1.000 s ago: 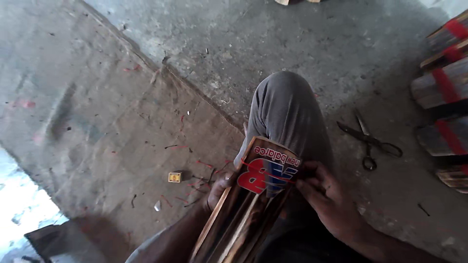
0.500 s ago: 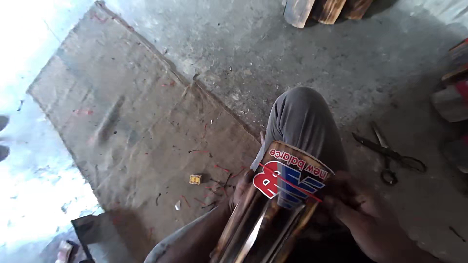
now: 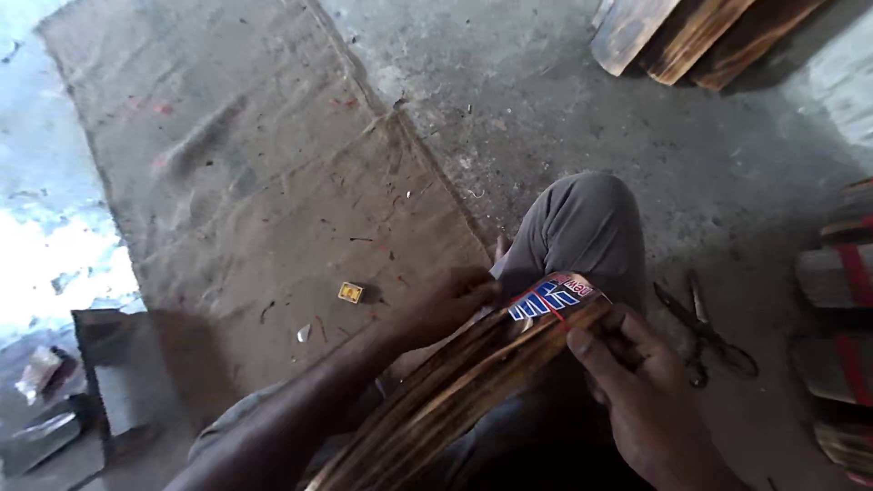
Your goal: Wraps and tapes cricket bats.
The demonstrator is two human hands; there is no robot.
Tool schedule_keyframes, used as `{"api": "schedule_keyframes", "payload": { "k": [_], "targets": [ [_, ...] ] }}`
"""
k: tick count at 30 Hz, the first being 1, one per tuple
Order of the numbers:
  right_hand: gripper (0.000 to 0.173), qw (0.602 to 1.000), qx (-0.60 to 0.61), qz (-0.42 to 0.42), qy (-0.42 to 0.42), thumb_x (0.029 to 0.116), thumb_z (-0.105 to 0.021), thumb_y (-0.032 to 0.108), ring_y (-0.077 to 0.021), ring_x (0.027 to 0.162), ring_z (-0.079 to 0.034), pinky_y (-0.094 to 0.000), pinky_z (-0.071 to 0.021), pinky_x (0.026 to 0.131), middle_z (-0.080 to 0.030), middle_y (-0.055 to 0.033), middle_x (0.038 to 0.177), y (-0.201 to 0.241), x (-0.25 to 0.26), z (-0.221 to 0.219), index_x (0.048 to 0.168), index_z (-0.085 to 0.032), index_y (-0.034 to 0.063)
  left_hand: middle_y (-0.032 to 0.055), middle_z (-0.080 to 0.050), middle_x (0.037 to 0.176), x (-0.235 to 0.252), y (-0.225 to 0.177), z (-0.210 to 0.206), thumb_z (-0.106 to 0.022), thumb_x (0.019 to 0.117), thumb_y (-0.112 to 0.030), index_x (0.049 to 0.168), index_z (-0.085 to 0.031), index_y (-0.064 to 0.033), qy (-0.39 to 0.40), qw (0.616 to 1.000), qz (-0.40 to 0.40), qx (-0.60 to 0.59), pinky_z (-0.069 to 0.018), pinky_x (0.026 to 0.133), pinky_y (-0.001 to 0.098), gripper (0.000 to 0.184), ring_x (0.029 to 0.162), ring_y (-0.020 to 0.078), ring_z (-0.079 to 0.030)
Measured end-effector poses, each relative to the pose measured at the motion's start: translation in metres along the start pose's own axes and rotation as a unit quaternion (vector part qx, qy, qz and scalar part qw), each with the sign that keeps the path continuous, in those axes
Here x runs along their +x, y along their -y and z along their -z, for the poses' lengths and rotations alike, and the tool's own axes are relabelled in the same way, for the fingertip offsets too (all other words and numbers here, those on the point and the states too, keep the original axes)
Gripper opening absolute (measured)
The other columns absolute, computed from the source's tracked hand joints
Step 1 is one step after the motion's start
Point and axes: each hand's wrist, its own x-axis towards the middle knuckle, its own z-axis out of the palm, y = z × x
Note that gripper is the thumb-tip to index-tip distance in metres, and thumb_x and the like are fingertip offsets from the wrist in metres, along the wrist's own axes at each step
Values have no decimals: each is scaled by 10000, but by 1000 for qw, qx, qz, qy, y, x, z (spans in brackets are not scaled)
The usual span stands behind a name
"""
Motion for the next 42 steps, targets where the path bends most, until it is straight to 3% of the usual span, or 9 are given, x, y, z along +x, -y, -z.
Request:
{"api": "schedule_keyframes", "payload": {
  "k": [3, 6, 12, 19, 22, 24, 26, 29, 42],
  "targets": [
    [229, 1000, -22, -7, -2, 933, -761, 331, -137, 464, -461, -262, -397, 401, -561, -55, 676, 4, 6, -7, 977, -645, 138, -144, -707, 1166, -52, -38, 7, -487, 1059, -433, 1399, -582, -329, -165, 973, -85, 137, -622, 793, 370, 368, 963, 34, -691],
    [235, 999, -43, -16, -5, 934, -760, 353, -135, 453, -448, -269, -391, 402, -549, -49, 652, 9, 13, -13, 974, -649, 149, -75, -693, 1251, -87, -59, -36, -615, 990, -447, 1523, -463, -358, -266, 910, -123, 294, -589, 836, 427, 561, 1052, 123, -685],
    [157, 996, -69, 50, 9, 990, -686, 268, -163, 558, -568, -278, -494, 469, -631, -58, 756, 10, 21, -20, 1055, -677, 125, 12, -616, 1368, -75, -42, -80, -605, 1007, -297, 1500, -491, -410, -333, 851, -109, 392, -560, 609, 369, 519, 1005, 221, -686],
    [213, 946, -203, 199, 157, 1051, -584, 324, -51, 768, -611, -195, -526, 643, -657, 56, 920, 11, 13, 36, 1060, -741, 181, -7, -637, 1317, -74, -39, -73, -583, 1026, -309, 1483, -527, -376, -331, 862, -119, 364, -554, 602, 367, 465, 948, 193, -685],
    [235, 930, -117, 288, 196, 1059, -561, 363, -203, 1153, -637, -352, -592, 929, -624, -12, 1296, 14, 21, 31, 1042, -714, 186, -19, -646, 1259, -71, -41, -70, -583, 1020, -294, 1472, -539, -376, -329, 864, -118, 362, -511, 545, 358, 462, 842, 174, -661],
    [280, 924, -11, 294, 244, 1080, -503, 388, -296, 1228, -631, -483, -587, 1000, -615, -57, 1367, 19, 28, 20, 1035, -678, 175, -27, -651, 1251, -69, -42, -69, -581, 1019, -290, 1466, -546, -373, -332, 862, -117, 364, -494, 518, 354, 456, 811, 170, -655],
    [310, 924, 137, 236, 267, 1084, -490, 384, -277, 1017, -696, -511, -581, 964, -691, -72, 1045, 19, 30, 6, 991, -644, 131, -27, -651, 1276, -70, -42, -68, -586, 1018, -297, 1466, -540, -382, -333, 863, -112, 363, -500, 532, 365, 458, 823, 176, -659],
    [291, 925, 274, 142, 223, 1085, -463, 351, -169, 735, -609, -340, -565, 684, -558, -29, 807, 15, 28, -11, 925, -579, 138, -36, -657, 1255, -68, -42, -64, -585, 1017, -296, 1463, -549, -378, -329, 864, -114, 364, -491, 520, 357, 455, 803, 169, -654],
    [257, 966, 204, 83, 138, 1076, -487, 381, -95, 659, -532, -246, -494, 562, -524, 8, 812, -5, 45, -12, 933, -586, 191, -69, -672, 1211, -53, -32, -42, -533, 1037, -368, 1446, -563, -398, -289, 898, -133, 304, -542, 563, 376, 411, 784, 121, -667]
  ]
}}
